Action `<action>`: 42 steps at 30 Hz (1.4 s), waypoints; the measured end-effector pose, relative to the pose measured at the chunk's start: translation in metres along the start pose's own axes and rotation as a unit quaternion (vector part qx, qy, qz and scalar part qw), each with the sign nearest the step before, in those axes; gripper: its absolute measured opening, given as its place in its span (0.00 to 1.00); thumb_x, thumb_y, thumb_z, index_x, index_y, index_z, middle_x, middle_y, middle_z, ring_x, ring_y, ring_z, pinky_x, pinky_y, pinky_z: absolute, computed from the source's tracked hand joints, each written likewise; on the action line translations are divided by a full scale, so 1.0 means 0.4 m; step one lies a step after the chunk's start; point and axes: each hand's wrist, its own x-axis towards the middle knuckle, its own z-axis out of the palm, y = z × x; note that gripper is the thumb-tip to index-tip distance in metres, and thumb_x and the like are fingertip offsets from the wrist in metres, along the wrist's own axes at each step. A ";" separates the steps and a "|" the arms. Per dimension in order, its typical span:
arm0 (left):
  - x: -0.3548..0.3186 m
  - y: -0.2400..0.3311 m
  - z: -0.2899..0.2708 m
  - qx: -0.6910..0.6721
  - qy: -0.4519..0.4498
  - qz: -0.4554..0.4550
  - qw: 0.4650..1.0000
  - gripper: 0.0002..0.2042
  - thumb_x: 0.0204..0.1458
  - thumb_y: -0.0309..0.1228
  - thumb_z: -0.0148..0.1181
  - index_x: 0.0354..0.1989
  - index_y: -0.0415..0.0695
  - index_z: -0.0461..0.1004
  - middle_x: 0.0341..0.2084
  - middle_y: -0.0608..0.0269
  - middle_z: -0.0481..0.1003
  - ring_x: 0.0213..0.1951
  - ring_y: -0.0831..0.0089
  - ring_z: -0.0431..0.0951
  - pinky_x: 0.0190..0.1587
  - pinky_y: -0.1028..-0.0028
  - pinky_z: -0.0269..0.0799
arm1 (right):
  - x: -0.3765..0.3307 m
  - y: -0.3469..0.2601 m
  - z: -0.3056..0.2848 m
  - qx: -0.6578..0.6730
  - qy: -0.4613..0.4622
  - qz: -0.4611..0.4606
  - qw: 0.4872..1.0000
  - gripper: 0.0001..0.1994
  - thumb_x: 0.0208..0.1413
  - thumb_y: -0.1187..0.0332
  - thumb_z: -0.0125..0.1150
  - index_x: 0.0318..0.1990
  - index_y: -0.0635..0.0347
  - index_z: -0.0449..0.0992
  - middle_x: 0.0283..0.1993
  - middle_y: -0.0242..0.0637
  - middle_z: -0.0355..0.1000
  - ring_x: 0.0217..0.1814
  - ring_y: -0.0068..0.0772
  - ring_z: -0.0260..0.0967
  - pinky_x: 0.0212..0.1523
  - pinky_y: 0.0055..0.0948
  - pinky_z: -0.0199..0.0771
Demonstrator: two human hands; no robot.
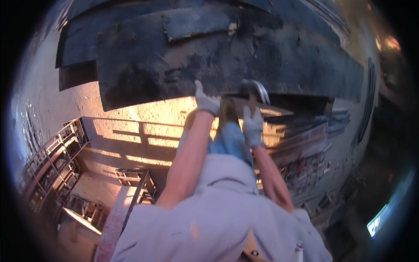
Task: The person uses a hammer to repeatedly strike a large wooden board, breaking it into smaller pieces. The person lifts and repositions the board several times to access different areas for demolition.
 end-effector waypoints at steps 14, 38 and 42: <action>0.019 0.019 -0.031 0.003 -0.063 -0.014 0.998 0.42 0.54 0.51 0.71 0.71 0.42 0.61 0.72 0.53 0.61 0.74 0.54 0.58 0.77 0.52 0.51 | -0.005 0.041 0.041 -0.138 -0.098 -0.039 0.985 0.12 0.68 0.60 0.60 0.47 0.60 0.73 0.36 0.59 0.78 0.39 0.68 0.77 0.37 0.56 0.76; 0.028 0.040 -0.097 0.038 -0.163 0.024 0.986 0.55 0.52 0.71 0.59 0.76 0.41 0.49 0.77 0.48 0.50 0.77 0.49 0.49 0.78 0.50 0.43 | 0.104 -0.043 -0.024 0.013 -0.302 0.021 0.953 0.21 0.72 0.48 0.54 0.43 0.60 0.74 0.28 0.41 0.73 0.27 0.39 0.71 0.30 0.38 0.70; 0.019 0.128 -0.149 -0.017 -0.121 0.073 0.990 0.57 0.52 0.76 0.52 0.76 0.38 0.48 0.79 0.48 0.46 0.79 0.49 0.45 0.78 0.50 0.39 | 0.085 -0.176 0.002 0.176 -0.389 0.130 0.895 0.24 0.73 0.43 0.47 0.45 0.57 0.73 0.24 0.26 0.63 0.15 0.16 0.59 0.14 0.22 0.58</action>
